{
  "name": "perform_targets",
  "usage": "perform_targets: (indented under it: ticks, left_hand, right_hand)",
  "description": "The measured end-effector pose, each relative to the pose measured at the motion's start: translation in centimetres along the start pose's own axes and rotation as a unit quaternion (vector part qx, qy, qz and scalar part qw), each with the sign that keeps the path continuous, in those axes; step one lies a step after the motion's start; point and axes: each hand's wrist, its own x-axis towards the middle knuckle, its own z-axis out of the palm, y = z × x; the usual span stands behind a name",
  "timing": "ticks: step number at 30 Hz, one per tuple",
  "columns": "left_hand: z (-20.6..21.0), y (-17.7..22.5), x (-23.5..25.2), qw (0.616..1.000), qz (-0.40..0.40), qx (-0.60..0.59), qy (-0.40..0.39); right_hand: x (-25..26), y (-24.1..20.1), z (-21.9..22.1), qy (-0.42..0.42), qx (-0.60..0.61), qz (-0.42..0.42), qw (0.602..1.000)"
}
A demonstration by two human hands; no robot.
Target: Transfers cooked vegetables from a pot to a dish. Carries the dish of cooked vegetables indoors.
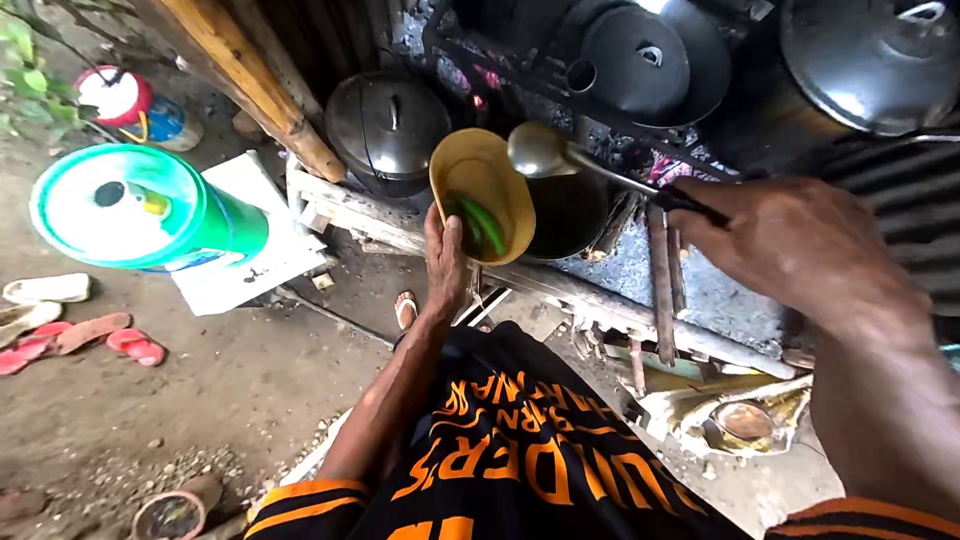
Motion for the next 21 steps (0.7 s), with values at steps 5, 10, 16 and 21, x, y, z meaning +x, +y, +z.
perform_targets:
  ticks: [5,10,16,21]
  left_hand:
    - [-3.6,1.5,-1.2,1.0,0.003,0.02,0.012]
    - [-7.7,0.8,-2.6,0.997,0.018,0.011,0.077]
    - [-10.7,-1.1,-4.1,0.987,0.015,-0.002,0.157]
    - [-10.9,-1.5,-4.2,0.984,0.002,-0.015,0.176]
  right_hand:
    - [2.2,3.8,4.8,-0.087,0.014,0.073,0.993]
    - [6.2,4.4,11.8,-0.176,-0.047,0.041,0.982]
    - [8.9,3.3,10.9,-0.198,-0.068,0.031,0.977]
    - [10.0,0.4,10.9,-0.192,-0.095,0.028,0.976]
